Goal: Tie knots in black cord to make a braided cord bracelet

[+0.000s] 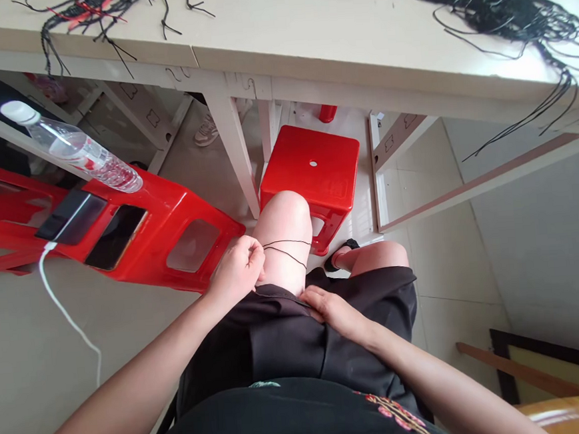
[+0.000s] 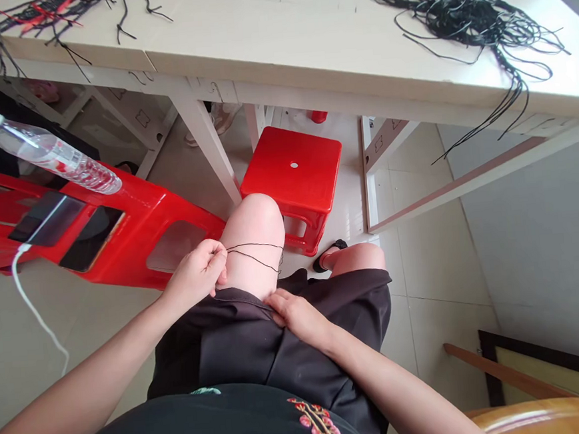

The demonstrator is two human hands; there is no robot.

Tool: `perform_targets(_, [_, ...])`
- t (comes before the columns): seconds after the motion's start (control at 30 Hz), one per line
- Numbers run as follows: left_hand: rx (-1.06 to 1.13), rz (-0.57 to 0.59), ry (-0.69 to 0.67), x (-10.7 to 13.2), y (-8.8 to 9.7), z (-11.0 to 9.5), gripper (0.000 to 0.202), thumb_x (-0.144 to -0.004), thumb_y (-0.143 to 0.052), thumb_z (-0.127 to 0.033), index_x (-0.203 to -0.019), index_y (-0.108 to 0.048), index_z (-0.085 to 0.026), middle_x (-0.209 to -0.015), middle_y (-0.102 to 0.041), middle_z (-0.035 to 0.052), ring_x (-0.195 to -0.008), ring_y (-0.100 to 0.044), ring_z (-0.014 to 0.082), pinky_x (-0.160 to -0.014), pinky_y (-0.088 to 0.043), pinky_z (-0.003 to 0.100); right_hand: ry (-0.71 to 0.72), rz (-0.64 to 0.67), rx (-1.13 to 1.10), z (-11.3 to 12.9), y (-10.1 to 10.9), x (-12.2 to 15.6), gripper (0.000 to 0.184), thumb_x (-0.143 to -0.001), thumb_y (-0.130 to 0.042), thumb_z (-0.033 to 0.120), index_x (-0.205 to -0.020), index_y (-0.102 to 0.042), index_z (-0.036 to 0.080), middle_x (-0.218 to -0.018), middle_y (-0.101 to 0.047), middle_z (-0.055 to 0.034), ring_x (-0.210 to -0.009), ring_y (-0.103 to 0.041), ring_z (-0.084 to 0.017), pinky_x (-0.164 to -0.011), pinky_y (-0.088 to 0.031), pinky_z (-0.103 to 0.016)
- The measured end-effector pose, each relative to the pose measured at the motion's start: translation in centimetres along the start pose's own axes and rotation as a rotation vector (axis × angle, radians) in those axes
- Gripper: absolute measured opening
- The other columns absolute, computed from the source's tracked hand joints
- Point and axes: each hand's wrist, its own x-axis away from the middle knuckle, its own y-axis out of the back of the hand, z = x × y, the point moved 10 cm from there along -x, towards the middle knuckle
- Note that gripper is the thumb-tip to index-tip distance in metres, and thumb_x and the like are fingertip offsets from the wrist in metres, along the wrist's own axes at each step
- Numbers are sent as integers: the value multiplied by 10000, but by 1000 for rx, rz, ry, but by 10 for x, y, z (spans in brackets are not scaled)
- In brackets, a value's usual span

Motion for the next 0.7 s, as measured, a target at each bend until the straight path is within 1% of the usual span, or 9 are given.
perform_targets(0.1, [2,44,23,4,-3,4,145,-838,-394,-327,-738,-419,-225,-523,-594,-54,-390,-517,113,-418,-405,215,-134,186,-311,-15,-19,2,341,-935,-332,345,-859,-629,195,-788,-640,4,-710,-595,-138,-661,-493,-244])
perform_targets(0.2, [53,59,35,5,-4,4,142,-838,-394,-323,-743,-424,-222,-521,-597,-59,-376,-495,100,-400,-395,202,-300,207,-512,-31,-25,2,491,-932,-264,471,-778,-615,163,-767,-635,-18,-734,-588,-157,-728,-482,-280])
perform_targets(0.23, [78,61,39,5,-4,4,144,-839,-393,-319,-741,-426,-219,-519,-594,-61,-364,-481,92,-392,-387,196,-343,158,-501,-37,-22,0,530,-930,-238,494,-742,-604,160,-739,-623,-22,-731,-581,-161,-739,-476,-289])
perform_targets(0.3, [122,61,52,3,-4,5,154,-840,-392,-313,-728,-426,-212,-510,-584,-64,-343,-457,77,-378,-372,186,-387,-46,-383,-47,-7,-6,494,-911,-286,516,-747,-584,158,-711,-591,-28,-705,-561,-164,-719,-471,-299])
perform_targets(0.4, [173,60,79,1,-6,9,164,-844,-393,-316,-728,-428,-206,-502,-572,-68,-320,-436,64,-358,-353,177,-305,-434,-178,-44,23,-12,348,-849,-488,443,-1034,-530,152,-858,-580,-50,-646,-527,-137,-647,-480,-288])
perform_targets(0.47, [195,58,86,1,-8,12,167,-848,-392,-322,-739,-433,-204,-504,-571,-70,-306,-424,58,-346,-339,174,-197,-580,-85,-35,34,-14,360,-859,-498,367,-1158,-472,169,-950,-571,-69,-648,-533,-126,-641,-492,-283])
perform_targets(0.53, [201,56,83,1,-8,14,172,-851,-394,-329,-745,-440,-202,-510,-574,-71,-299,-418,52,-344,-333,171,-93,-627,25,-25,39,-19,251,-889,-461,311,-1097,-526,185,-928,-581,-68,-702,-561,-135,-670,-499,-275])
perform_targets(0.6, [204,58,85,1,-8,15,175,-852,-400,-336,-750,-445,-201,-515,-577,-71,-300,-419,49,-345,-329,168,-24,-608,143,-18,43,-24,192,-907,-431,277,-978,-582,183,-863,-596,-63,-752,-584,-147,-691,-499,-262])
perform_targets(0.7, [219,70,93,1,-9,15,177,-852,-401,-336,-749,-447,-201,-512,-574,-73,-306,-424,50,-346,-328,165,-30,-546,318,-20,50,-29,220,-914,-404,252,-912,-608,169,-809,-606,-64,-712,-592,-151,-664,-503,-257])
